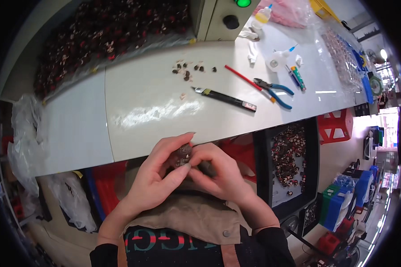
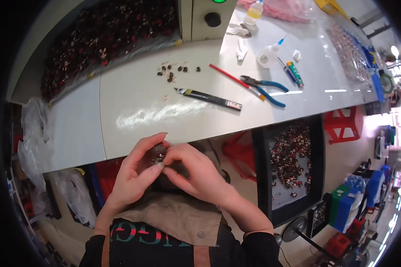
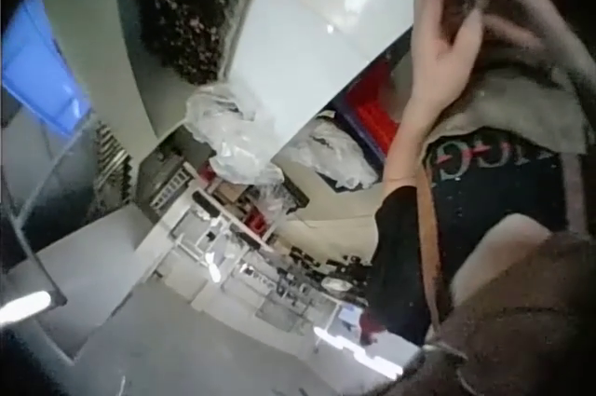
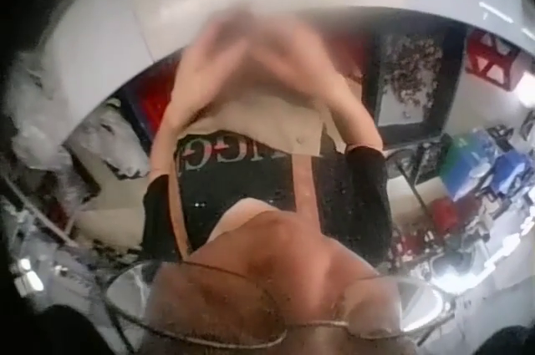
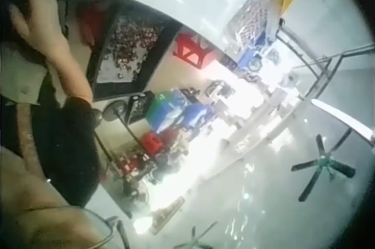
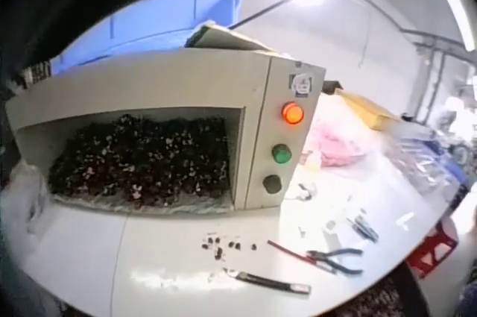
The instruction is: Glue and assemble small components onto toy figurines at a factory workbench.
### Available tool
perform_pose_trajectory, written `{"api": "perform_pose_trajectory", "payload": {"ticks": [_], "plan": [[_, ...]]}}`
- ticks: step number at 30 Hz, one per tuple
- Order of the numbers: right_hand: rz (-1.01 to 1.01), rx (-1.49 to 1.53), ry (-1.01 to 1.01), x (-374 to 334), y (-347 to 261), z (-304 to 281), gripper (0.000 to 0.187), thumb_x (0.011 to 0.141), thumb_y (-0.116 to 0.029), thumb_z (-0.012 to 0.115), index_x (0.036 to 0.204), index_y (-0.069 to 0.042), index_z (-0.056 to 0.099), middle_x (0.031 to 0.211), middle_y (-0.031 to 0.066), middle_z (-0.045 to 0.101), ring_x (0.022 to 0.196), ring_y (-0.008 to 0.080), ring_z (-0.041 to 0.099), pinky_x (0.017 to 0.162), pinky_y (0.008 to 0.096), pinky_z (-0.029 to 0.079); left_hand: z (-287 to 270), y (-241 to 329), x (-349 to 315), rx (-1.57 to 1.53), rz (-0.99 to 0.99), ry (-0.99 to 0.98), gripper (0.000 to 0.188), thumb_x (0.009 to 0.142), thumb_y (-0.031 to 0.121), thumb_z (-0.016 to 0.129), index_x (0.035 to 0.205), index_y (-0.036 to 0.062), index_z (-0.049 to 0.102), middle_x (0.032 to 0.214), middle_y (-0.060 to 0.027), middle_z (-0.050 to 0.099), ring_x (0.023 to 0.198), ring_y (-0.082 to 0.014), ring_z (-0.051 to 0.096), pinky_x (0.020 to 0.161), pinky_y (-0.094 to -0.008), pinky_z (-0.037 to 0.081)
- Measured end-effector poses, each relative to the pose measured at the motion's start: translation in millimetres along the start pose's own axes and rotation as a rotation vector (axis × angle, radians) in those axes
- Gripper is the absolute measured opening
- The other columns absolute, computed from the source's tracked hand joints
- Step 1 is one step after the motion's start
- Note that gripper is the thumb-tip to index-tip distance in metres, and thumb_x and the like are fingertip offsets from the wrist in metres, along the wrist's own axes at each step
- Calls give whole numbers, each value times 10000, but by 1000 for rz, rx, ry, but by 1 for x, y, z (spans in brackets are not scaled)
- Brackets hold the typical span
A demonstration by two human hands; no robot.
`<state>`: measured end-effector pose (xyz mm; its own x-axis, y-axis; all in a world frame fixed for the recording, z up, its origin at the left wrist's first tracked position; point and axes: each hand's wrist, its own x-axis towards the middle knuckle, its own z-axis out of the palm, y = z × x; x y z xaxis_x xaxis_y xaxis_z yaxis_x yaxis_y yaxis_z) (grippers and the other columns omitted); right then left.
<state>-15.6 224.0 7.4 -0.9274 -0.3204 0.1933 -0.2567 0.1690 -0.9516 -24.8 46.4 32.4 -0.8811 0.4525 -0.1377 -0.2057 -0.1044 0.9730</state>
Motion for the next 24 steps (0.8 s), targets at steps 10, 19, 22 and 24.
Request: {"api": "perform_pose_trajectory", "payload": {"ticks": [10,19,22,24], "plan": [[80,-726,277,60,2,-124,156,831,-13,597,987,-9,598,845,77,604,691,167,563,651,254,463,-23,-5,28,296,216,217,483,761,-6,677,1222,48,541,1079,-43,496,808,-79,495,728,-207,439],[36,-1149,83,87,32,-123,262,801,-4,571,1058,-52,561,918,105,587,772,264,607,694,346,486,-33,-5,35,423,163,155,448,771,43,679,1200,66,551,1008,-52,509,756,-99,504,704,-219,455],[29,-1132,48,91,35,-122,238,801,-3,563,1037,-28,554,931,112,579,762,258,606,689,337,484,-34,-8,33,393,151,179,455,743,-1,699,1176,59,573,1032,-25,519,774,-66,502,704,-195,449],[77,-1113,41,93,36,-124,200,806,-8,556,1006,-2,543,927,126,572,737,251,597,683,322,481,-35,-8,31,380,148,176,460,742,-2,701,1179,60,572,1037,-28,521,778,-67,507,707,-195,451]]}}
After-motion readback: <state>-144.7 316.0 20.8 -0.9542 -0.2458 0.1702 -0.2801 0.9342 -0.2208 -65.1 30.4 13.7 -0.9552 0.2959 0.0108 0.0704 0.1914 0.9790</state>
